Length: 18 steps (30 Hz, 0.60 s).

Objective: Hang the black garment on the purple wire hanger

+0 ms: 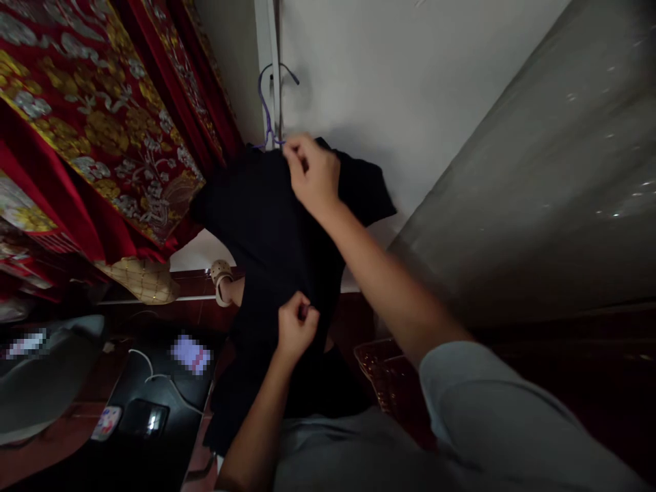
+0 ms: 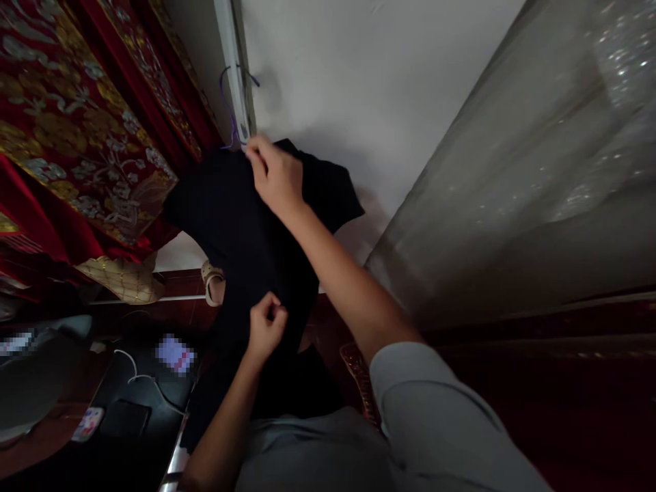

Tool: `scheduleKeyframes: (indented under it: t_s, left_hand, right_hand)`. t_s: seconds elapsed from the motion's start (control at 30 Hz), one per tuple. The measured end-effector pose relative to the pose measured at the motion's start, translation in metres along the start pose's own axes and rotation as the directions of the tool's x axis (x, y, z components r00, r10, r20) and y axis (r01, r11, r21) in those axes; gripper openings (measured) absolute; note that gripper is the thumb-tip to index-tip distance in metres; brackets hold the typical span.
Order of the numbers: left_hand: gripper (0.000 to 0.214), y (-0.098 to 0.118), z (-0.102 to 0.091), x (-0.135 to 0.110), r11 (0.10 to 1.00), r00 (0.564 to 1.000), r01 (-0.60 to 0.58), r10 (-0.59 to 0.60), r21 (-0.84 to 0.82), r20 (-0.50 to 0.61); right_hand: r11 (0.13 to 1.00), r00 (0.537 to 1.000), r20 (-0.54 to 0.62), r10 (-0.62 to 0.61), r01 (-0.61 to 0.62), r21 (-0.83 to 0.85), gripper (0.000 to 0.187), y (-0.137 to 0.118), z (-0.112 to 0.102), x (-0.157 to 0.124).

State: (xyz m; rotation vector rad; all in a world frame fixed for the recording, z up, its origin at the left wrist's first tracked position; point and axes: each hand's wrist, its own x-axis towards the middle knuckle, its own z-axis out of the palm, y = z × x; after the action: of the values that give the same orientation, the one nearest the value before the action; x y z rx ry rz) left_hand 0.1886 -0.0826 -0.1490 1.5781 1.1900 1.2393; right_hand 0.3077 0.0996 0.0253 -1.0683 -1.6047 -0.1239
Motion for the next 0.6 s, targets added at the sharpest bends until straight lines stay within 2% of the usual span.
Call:
scheduleKeyframes:
  t_s: [0.1,0.17,0.2,0.23,0.3,0.33,0.37,0.4,0.47,0.53,0.6]
  left_hand:
    - [0.029,0.005,0.004,0.004,0.999,0.989,-0.014,0.007,0.041,0.145]
    - [0.028,0.021,-0.007,0.021,0.987,0.970,-0.146,0.129,0.069,0.207]
    - [0.024,0.032,-0.016,0.034,0.970,0.958,-0.231,0.215,0.069,0.187]
    - [0.019,0.046,-0.026,0.050,0.944,0.943,-0.322,0.313,0.077,0.108]
    - [0.019,0.078,-0.049,0.089,0.914,0.916,-0.394,0.400,0.099,-0.041]
    - [0.024,0.094,-0.060,0.111,0.893,0.889,-0.434,0.446,0.123,-0.103]
    - [0.031,0.109,-0.069,0.132,0.841,0.830,-0.508,0.536,0.183,-0.158]
    - [0.037,0.122,-0.077,0.153,0.790,0.785,-0.567,0.604,0.232,-0.137]
    - [0.039,0.140,-0.087,0.186,0.713,0.745,-0.631,0.667,0.304,-0.016]
    - [0.036,0.145,-0.090,0.205,0.679,0.743,-0.645,0.665,0.351,0.077]
    - [0.036,0.143,-0.090,0.210,0.676,0.756,-0.632,0.645,0.378,0.110]
  right_hand:
    - [0.992,0.996,0.006,-0.087,0.088,-0.092,0.045,-0.002,-0.009,0.029]
    - [0.988,0.992,0.032,-0.123,0.125,-0.088,0.046,-0.005,-0.017,0.027]
    - [0.987,0.990,0.041,-0.137,0.140,-0.084,0.047,-0.006,-0.021,0.023]
    - [0.985,0.987,0.051,-0.151,0.155,-0.079,0.047,-0.008,-0.025,0.018]
    - [0.981,0.981,0.079,-0.176,0.182,-0.074,0.048,-0.009,-0.033,0.009]
    - [0.978,0.977,0.096,-0.188,0.196,-0.074,0.048,-0.009,-0.036,0.006]
    - [0.975,0.973,0.115,-0.201,0.210,-0.075,0.047,-0.008,-0.038,0.004]
    - [0.971,0.968,0.133,-0.213,0.225,-0.078,0.047,-0.007,-0.040,0.003]
    - [0.963,0.958,0.161,-0.238,0.254,-0.088,0.045,-0.004,-0.041,0.003]
    - [0.953,0.946,0.182,-0.268,0.288,-0.090,0.044,0.001,-0.039,0.004]
    - [0.941,0.929,0.206,-0.309,0.330,-0.075,0.042,0.008,-0.034,0.004]
